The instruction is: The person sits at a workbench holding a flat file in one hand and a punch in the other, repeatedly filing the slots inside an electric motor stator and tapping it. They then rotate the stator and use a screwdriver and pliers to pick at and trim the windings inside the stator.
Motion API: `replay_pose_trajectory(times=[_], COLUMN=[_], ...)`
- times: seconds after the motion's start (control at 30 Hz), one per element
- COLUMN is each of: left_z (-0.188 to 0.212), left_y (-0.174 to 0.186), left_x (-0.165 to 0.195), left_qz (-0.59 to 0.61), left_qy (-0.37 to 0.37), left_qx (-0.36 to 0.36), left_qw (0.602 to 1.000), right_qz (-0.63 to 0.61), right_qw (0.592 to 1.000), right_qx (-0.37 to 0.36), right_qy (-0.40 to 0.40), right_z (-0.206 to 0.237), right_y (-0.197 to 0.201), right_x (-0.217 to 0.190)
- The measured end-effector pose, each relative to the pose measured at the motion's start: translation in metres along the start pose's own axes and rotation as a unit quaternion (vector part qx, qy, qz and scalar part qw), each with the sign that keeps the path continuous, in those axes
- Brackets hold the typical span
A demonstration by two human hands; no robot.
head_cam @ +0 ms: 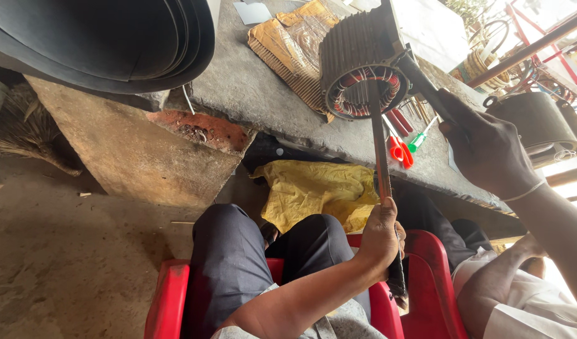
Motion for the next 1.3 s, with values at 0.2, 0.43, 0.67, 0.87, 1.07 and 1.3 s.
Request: replay_pose_trajectory(times=[0.2,0.43,0.67,0.87,1.07,1.3], left_z=[0.001,0.001,0.003,-0.002,-0.001,0.001], left_y=[0.001,-0.006,-0.008,-0.009,-0.004,-0.002], left_x=[0.002,-0.009,-0.006,-0.013,-0.015,-0.022], left_qz=[-0.004,0.134,0.215,0.230,0.218,0.226], left_qy=[-0.008,0.050,0.049,0.042,0.031,0.055], left_qx=[0.007,-0.029,-0.070,-0.086,-0.088,-0.085], left_qw=[1.000,0.989,0.973,0.969,0.971,0.969], right_qz=[0.008,0.040,0.110,0.058,0.213,0.075], right_qw=[1.000,0.999,0.979,0.997,0.953,0.995], right_qx=[-0.002,0.004,-0.167,0.032,-0.213,0.049], right_qy=[0.006,0.034,-0.040,0.036,-0.021,0.042], right_z=[0.000,0.004,0.005,0.007,0.001,0.006], right_y=[0.004,-0.012,-0.060,-0.023,-0.071,-0.013], right_x=[-0.002,0.004,0.018,0.010,0.012,-0.002])
Point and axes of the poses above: each hand's wrist, its own z-axis away from the middle knuckle, its own y-axis out of the back of the hand, x = y × z, the point moved 8 cm from there along -z, towards the middle knuckle, and after that the axes turned 8 degrees about -x, right-handed, at the moved point
